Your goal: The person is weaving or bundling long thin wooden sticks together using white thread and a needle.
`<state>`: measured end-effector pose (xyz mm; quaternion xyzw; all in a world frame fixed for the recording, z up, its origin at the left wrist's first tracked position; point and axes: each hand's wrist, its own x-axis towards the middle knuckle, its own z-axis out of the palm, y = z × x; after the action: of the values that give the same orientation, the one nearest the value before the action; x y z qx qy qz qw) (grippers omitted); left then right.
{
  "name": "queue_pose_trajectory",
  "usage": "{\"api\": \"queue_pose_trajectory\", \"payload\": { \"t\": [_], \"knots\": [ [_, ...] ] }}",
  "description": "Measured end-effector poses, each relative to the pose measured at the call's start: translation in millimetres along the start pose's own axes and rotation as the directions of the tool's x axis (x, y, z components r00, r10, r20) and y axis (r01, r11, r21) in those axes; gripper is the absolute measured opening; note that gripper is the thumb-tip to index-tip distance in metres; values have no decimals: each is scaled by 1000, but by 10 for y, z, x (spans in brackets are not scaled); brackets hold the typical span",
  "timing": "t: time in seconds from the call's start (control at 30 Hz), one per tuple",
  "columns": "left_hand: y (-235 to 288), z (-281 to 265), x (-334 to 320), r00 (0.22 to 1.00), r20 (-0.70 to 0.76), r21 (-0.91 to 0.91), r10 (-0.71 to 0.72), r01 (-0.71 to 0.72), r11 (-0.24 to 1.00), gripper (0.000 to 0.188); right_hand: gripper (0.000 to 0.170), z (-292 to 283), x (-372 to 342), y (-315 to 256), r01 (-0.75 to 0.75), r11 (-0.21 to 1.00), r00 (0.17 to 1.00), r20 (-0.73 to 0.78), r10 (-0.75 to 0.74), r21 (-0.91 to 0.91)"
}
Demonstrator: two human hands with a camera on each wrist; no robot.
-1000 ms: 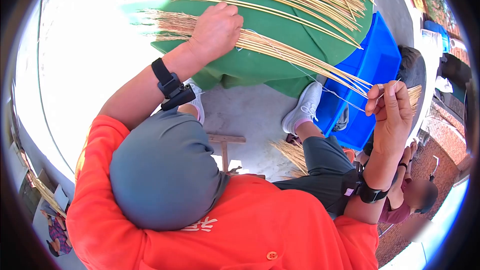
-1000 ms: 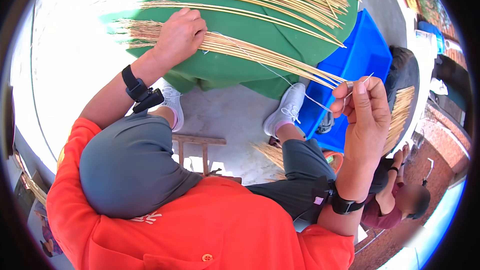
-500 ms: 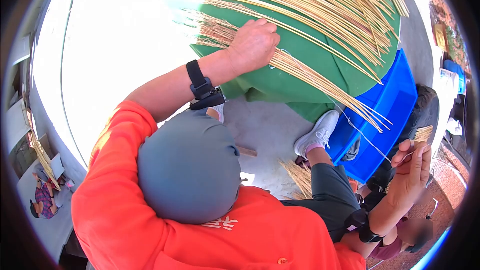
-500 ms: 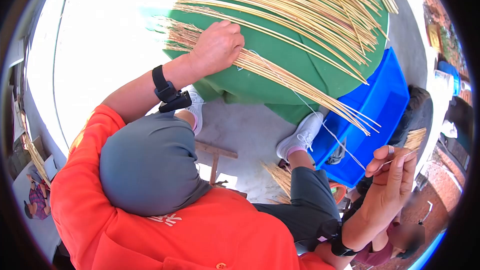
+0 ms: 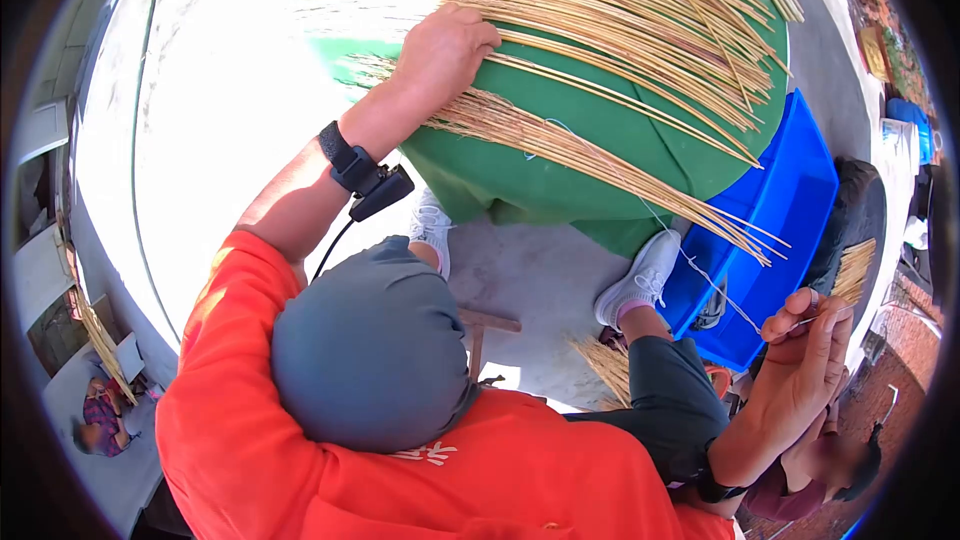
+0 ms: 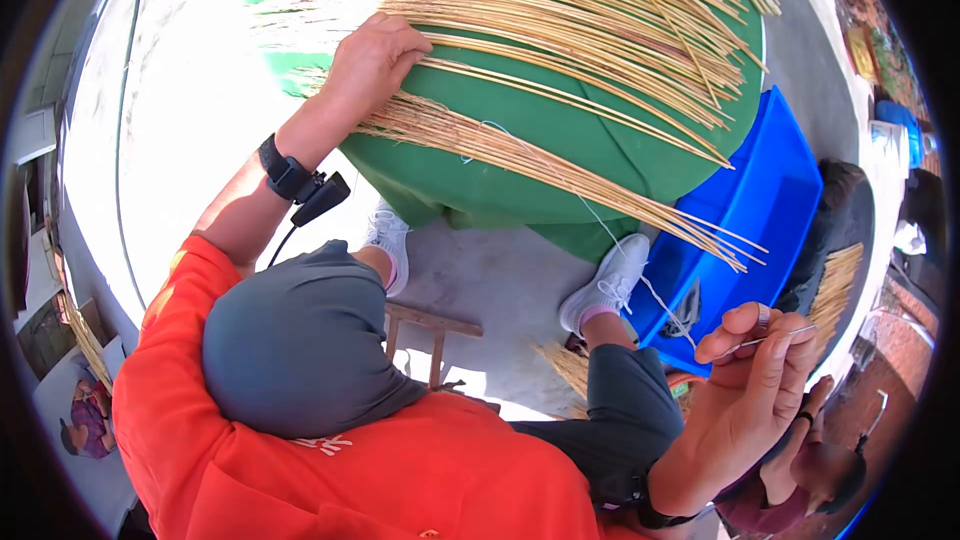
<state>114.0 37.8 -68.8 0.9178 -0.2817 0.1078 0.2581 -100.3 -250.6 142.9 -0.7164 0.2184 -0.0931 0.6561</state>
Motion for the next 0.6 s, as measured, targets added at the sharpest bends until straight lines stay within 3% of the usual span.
{"api": "queue_pose_trajectory", "payload": {
  "t": [0.17, 0.3, 0.37, 0.47, 0.5, 0.6],
  "knots": [
    [144, 181, 73, 982, 71, 80, 175, -181, 980, 7, 18, 66, -19, 7, -7, 1000, 1000, 23, 8, -25],
    [33, 195, 84, 985, 128, 118, 115, -130, 984, 5, 16, 60, -12, 39, 15, 999, 1000, 9, -15, -35],
    [41, 182, 77, 984, 156, 120, 88, -107, 987, 2, 14, 77, -17, 11, -16, 1000, 996, 87, 18, -17],
    [85, 148, 75, 984, 156, 103, 90, -107, 989, 3, 10, 105, -3, 94, 54, 998, 998, -27, -55, -36],
    [97, 133, 79, 983, 159, 98, 93, -109, 989, 3, 14, 112, -9, 26, 2, 1000, 998, 64, -1, -26],
    [103, 22, 123, 982, 175, 107, 74, -94, 990, 3, 13, 141, -10, 22, -3, 1000, 998, 55, 4, -26]
  ]
}}
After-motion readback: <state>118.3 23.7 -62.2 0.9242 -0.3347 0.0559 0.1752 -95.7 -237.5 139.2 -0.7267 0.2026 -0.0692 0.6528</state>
